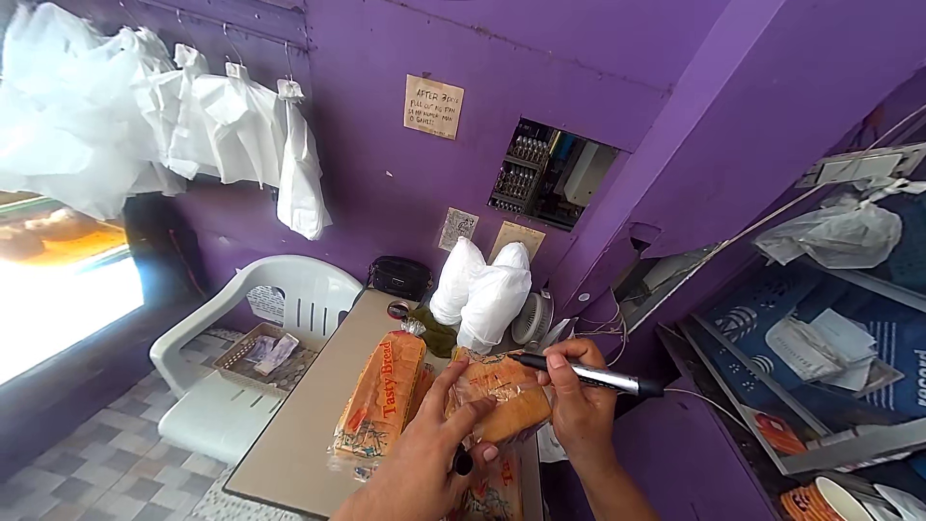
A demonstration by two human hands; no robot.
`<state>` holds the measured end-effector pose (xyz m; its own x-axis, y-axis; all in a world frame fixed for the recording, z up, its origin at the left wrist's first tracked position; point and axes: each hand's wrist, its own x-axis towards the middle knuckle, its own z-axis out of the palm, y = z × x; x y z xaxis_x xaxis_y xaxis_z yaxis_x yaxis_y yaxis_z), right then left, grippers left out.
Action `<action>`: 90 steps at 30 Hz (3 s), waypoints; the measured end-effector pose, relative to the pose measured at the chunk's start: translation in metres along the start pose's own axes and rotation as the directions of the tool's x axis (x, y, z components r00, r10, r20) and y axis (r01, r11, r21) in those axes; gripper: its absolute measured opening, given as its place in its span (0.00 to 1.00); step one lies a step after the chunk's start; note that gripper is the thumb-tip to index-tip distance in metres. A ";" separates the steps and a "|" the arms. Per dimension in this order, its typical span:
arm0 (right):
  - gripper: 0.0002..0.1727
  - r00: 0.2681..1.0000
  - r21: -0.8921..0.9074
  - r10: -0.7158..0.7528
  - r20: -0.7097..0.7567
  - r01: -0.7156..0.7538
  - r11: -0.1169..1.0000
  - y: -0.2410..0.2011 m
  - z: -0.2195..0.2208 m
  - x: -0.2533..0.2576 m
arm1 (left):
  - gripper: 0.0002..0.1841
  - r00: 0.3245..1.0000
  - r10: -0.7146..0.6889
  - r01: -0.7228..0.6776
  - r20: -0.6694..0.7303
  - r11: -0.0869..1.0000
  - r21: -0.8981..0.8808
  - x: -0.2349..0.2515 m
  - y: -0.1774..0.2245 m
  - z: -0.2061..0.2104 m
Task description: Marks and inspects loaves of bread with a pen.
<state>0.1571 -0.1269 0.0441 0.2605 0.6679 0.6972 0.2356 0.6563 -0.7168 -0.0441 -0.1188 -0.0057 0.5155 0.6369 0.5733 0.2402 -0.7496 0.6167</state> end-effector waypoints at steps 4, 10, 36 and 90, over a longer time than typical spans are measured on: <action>0.10 0.991 0.072 0.101 -0.092 -0.095 0.993 0.002 0.002 -0.013 | 0.34 0.979 -0.087 0.094 0.182 0.995 -0.029 0.003 -0.001 -0.010; 0.12 0.952 0.309 0.237 -0.191 -0.171 0.936 -0.019 0.009 -0.011 | 0.29 0.996 -0.080 0.081 0.047 0.996 -0.030 0.014 0.009 -0.008; 0.10 0.792 0.104 0.231 -0.565 -0.209 0.972 -0.014 -0.107 -0.087 | 0.34 0.373 -0.928 0.770 0.017 0.319 0.553 0.002 -0.223 -0.058; 0.25 0.616 -0.102 0.614 0.493 -0.660 0.744 0.110 0.186 -0.093 | 0.27 0.619 -0.763 0.776 -0.186 0.630 -0.003 -0.096 -0.156 -0.084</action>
<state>-0.0157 -0.0512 -0.0974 -0.1564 0.9877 -0.0042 0.0987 0.0114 -0.9951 -0.2001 -0.0480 -0.1112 -0.0170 0.9997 -0.0157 0.5489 0.0225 0.8356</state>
